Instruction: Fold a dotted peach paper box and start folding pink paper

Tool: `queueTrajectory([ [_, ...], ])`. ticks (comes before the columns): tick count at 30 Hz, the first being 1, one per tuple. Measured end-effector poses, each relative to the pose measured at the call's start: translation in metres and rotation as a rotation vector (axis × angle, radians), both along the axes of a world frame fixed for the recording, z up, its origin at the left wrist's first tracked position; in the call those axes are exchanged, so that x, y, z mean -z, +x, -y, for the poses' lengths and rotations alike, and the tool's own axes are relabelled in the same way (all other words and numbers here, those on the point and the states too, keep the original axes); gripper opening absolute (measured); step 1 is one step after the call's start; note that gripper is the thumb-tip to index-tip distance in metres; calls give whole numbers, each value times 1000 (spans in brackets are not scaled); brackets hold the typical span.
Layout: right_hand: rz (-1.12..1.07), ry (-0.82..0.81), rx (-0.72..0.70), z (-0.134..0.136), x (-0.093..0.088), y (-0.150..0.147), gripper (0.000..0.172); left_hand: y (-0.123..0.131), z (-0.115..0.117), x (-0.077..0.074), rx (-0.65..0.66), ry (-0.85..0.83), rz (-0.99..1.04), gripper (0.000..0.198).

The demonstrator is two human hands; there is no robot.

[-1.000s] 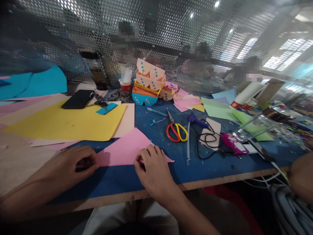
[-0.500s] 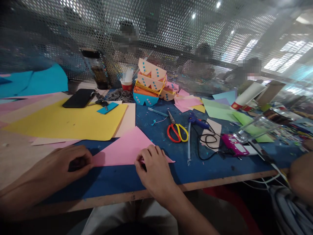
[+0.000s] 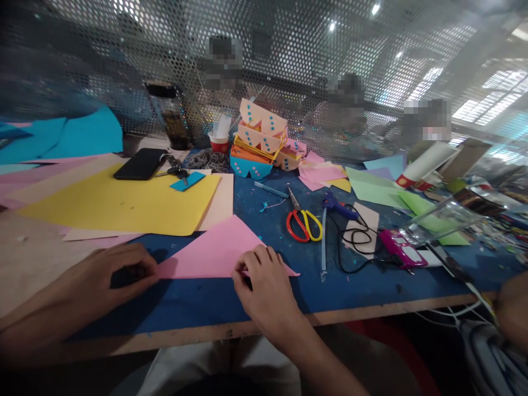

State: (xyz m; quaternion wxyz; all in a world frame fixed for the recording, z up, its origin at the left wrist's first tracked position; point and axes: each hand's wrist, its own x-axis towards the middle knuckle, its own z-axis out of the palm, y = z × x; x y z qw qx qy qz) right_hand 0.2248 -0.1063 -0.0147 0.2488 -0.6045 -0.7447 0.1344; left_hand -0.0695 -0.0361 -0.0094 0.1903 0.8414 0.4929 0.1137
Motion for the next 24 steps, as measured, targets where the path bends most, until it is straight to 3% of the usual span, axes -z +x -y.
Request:
queueTrajectory([
  [11, 2, -4, -4, 0, -1, 0, 9, 3, -1, -4, -2, 18, -76, 29],
  [24, -6, 4, -4, 0, 0, 1, 9, 13, -2, -20, -30, -6, -101, 19],
])
